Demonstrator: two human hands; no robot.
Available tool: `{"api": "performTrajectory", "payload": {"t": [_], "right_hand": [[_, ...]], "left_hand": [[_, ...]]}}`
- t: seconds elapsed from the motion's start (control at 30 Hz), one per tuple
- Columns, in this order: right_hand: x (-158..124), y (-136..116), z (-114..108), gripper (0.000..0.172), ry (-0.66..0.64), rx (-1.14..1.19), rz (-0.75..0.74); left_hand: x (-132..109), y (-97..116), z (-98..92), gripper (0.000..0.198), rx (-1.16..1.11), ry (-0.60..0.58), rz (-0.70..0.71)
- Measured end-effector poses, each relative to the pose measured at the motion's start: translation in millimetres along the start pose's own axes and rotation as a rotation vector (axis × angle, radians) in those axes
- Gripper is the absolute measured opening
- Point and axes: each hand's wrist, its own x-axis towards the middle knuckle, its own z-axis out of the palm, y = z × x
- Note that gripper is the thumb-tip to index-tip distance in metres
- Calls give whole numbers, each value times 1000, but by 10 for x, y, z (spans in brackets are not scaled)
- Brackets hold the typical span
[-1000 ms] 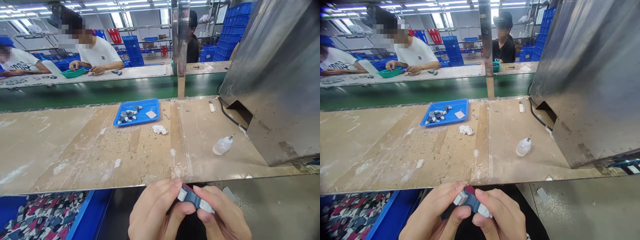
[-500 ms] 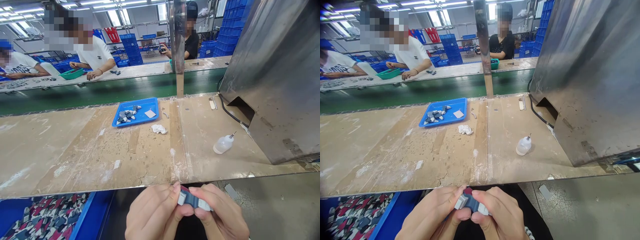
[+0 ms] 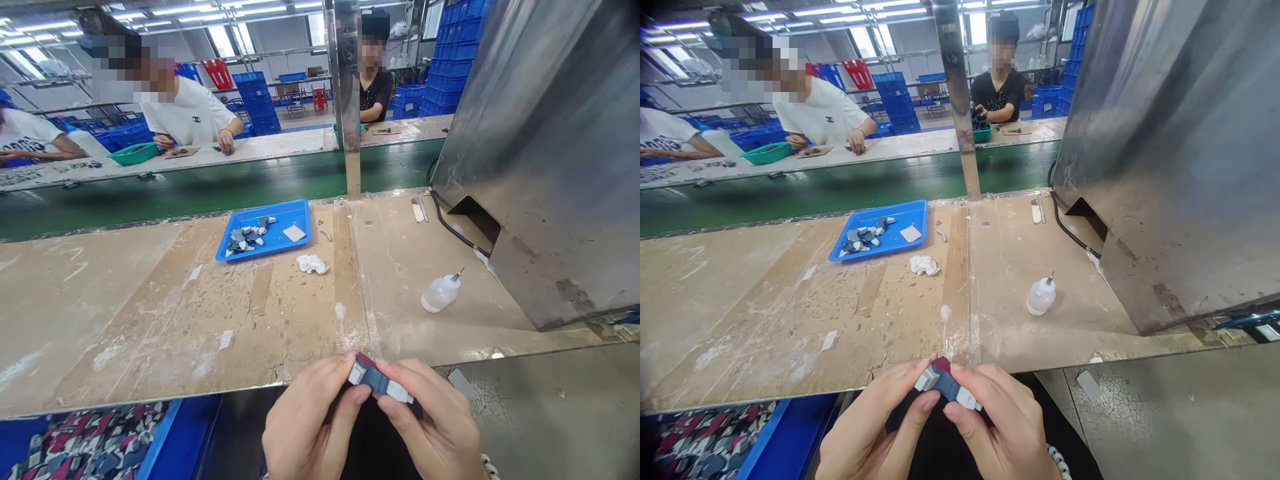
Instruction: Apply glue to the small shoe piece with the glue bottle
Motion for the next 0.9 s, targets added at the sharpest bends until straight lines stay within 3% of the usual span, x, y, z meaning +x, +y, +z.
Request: {"api": "performTrajectory", "payload": {"t": [0.13,0.37,0.5,0.63,0.7,0.77,0.83,0.9], "right_hand": [[-74,40,19,34,-40,-13,8],[-177,123,51,30,-33,-99,33],[-60,149,117,23,2,-126,-19],[-59,161,132,26,11,-67,-33],[-155,225,66,25,106,-39,75],[-251,340,-69,17,370,-79,249],[-272,483,-251,22,583,-157,358],[-186,610,-427,35,582,-186,405]], "left_hand": [[2,-51,3,27,-42,-36,-26],[44,-146,24,21,-33,-38,112],[65,-179,58,13,-49,-34,-8],[167,-279,94,7,-33,-128,-112],[217,-388,106,10,13,-141,-69],[239,-513,119,12,67,-132,-65],[234,-610,139,12,82,-155,-122],[216,-647,162,14,38,-215,-185]]}}
